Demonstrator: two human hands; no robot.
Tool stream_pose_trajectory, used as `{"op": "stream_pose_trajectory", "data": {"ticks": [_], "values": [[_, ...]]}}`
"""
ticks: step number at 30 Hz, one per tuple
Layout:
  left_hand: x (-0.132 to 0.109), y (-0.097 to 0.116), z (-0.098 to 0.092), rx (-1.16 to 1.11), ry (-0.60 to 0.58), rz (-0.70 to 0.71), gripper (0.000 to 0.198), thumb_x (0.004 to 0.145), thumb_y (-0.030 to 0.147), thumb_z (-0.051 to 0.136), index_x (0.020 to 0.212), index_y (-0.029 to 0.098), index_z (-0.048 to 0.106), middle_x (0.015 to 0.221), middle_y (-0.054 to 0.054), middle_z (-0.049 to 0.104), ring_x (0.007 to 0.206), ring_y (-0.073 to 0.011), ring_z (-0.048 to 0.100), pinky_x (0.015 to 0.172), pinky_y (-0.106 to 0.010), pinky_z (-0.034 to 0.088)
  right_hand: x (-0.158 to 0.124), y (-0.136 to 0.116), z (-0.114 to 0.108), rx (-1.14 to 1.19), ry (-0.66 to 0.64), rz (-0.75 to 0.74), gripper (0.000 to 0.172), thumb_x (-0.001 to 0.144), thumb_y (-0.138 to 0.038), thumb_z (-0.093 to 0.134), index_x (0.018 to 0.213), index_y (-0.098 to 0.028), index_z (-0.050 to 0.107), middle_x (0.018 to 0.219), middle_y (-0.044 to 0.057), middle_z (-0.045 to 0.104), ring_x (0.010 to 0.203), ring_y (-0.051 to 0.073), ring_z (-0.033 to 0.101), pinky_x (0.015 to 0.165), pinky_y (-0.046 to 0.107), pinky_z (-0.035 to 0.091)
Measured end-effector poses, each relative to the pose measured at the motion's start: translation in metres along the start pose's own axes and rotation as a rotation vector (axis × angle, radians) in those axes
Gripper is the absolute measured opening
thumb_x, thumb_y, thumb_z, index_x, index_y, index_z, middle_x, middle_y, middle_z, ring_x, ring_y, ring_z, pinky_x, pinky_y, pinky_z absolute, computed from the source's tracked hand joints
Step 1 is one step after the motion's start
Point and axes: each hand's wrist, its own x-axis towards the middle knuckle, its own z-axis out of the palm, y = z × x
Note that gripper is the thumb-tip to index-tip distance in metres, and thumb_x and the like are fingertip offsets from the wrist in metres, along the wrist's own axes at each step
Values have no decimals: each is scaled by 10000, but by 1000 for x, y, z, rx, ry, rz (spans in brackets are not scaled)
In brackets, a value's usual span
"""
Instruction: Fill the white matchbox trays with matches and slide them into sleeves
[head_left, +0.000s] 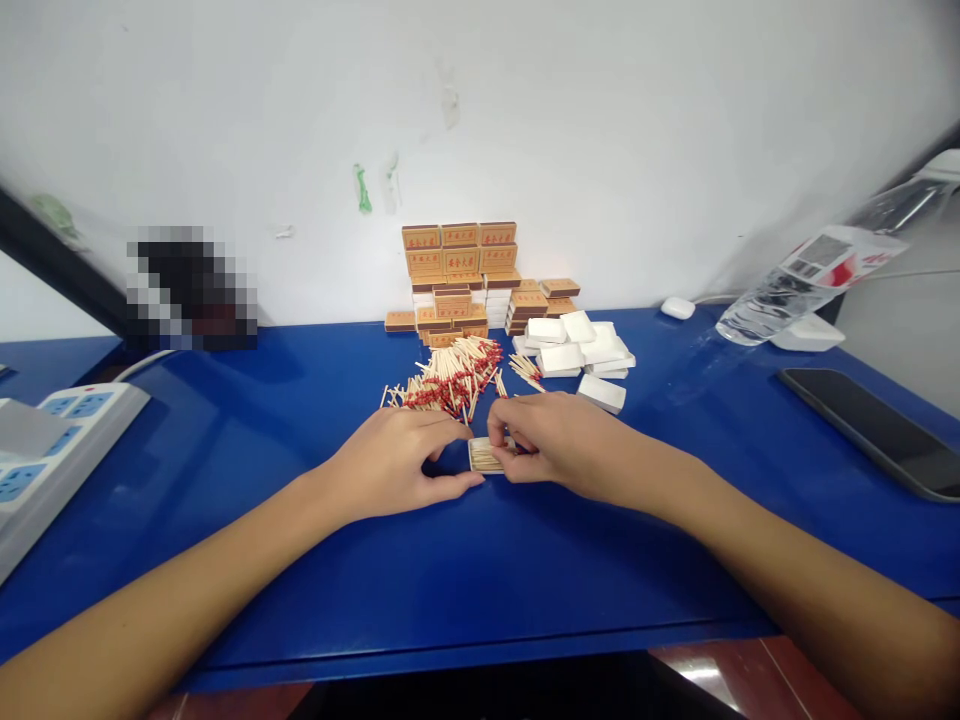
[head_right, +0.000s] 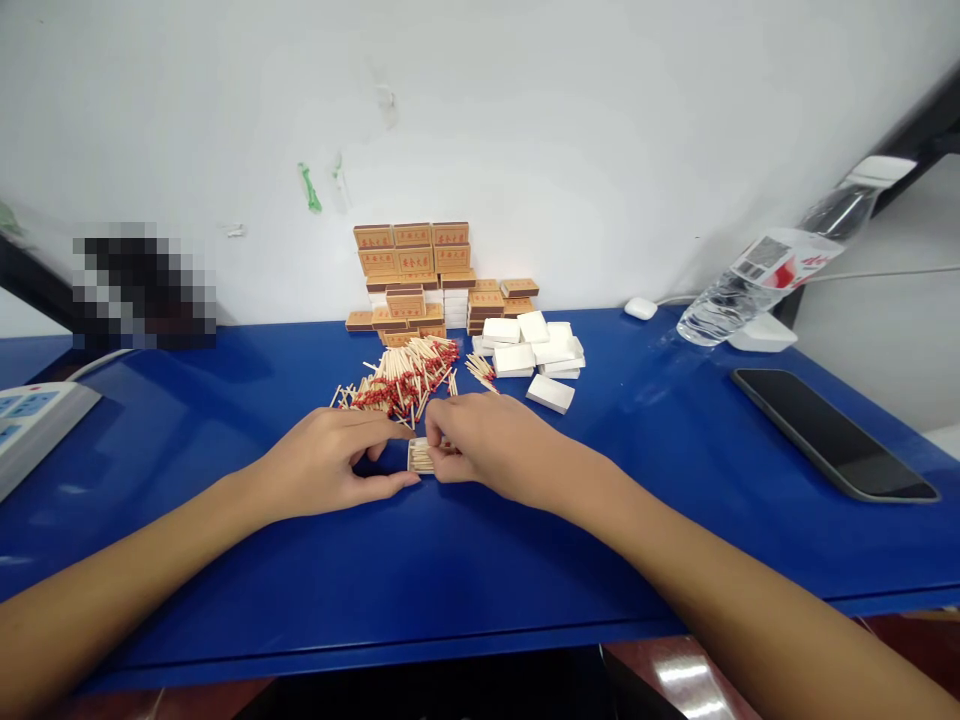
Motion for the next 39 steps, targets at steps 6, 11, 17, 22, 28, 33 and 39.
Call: {"op": "stream_pose_trajectory", "data": {"ticks": [6, 11, 17, 22, 28, 33, 39], "values": [[0, 1, 0, -6, -3, 2, 282, 927, 440, 688, 1050, 194, 750, 698, 40, 645, 586, -104, 578, 583, -250, 439, -4, 3, 0, 27, -5, -68, 62, 931, -249, 668, 967, -200, 657, 829, 2, 679, 667, 131, 547, 631, 261, 331], [-1, 0, 0, -12, 2, 0, 289, 921, 432, 700, 1087, 199, 744, 696, 48, 638, 589, -99, 582, 583, -242, 445, -8, 6, -9, -20, 44, -65, 67, 932, -240, 625, 920, -200, 677, 790, -6, 661, 644, 125, 525, 626, 272, 318], [-1, -1, 1, 9, 12, 4, 304, 923, 464, 692, 1057, 196, 743, 693, 48, 635, 583, -99, 580, 572, -249, 442, -10, 4, -9, -25, -15, -49, 94, 920, -226, 613, 858, -204, 680, 761, -12, 658, 646, 124, 516, 629, 278, 318], [-1, -1, 0, 6, 2, 3, 307, 930, 454, 688, 1094, 202, 746, 707, 42, 647, 596, -101, 592, 586, -247, 454, -10, 5, -7, -34, -7, -46, 80, 918, -213, 615, 869, -198, 676, 741, -14, 639, 607, 117, 490, 614, 277, 304], [-1, 0, -1, 7, 6, 4, 295, 932, 443, 684, 1073, 193, 749, 700, 35, 651, 591, -108, 590, 586, -247, 448, -7, 4, -4, -22, 11, -97, 121, 964, -207, 575, 897, -193, 676, 745, -8, 638, 619, 124, 503, 622, 276, 309], [0, 0, -1, 1, -11, -3, 301, 936, 456, 675, 1066, 195, 748, 697, 37, 644, 599, -111, 594, 594, -249, 453, -8, 2, -5, -10, 21, -109, 120, 956, -209, 573, 917, -195, 686, 745, -10, 634, 605, 123, 489, 629, 282, 320], [-1, 0, 0, 8, -6, -4, 309, 933, 463, 681, 1074, 196, 745, 707, 34, 653, 600, -112, 595, 594, -249, 448, -6, 2, -3, -18, 5, -102, 107, 942, -189, 588, 862, -198, 659, 736, -15, 633, 620, 124, 495, 633, 281, 312]]}}
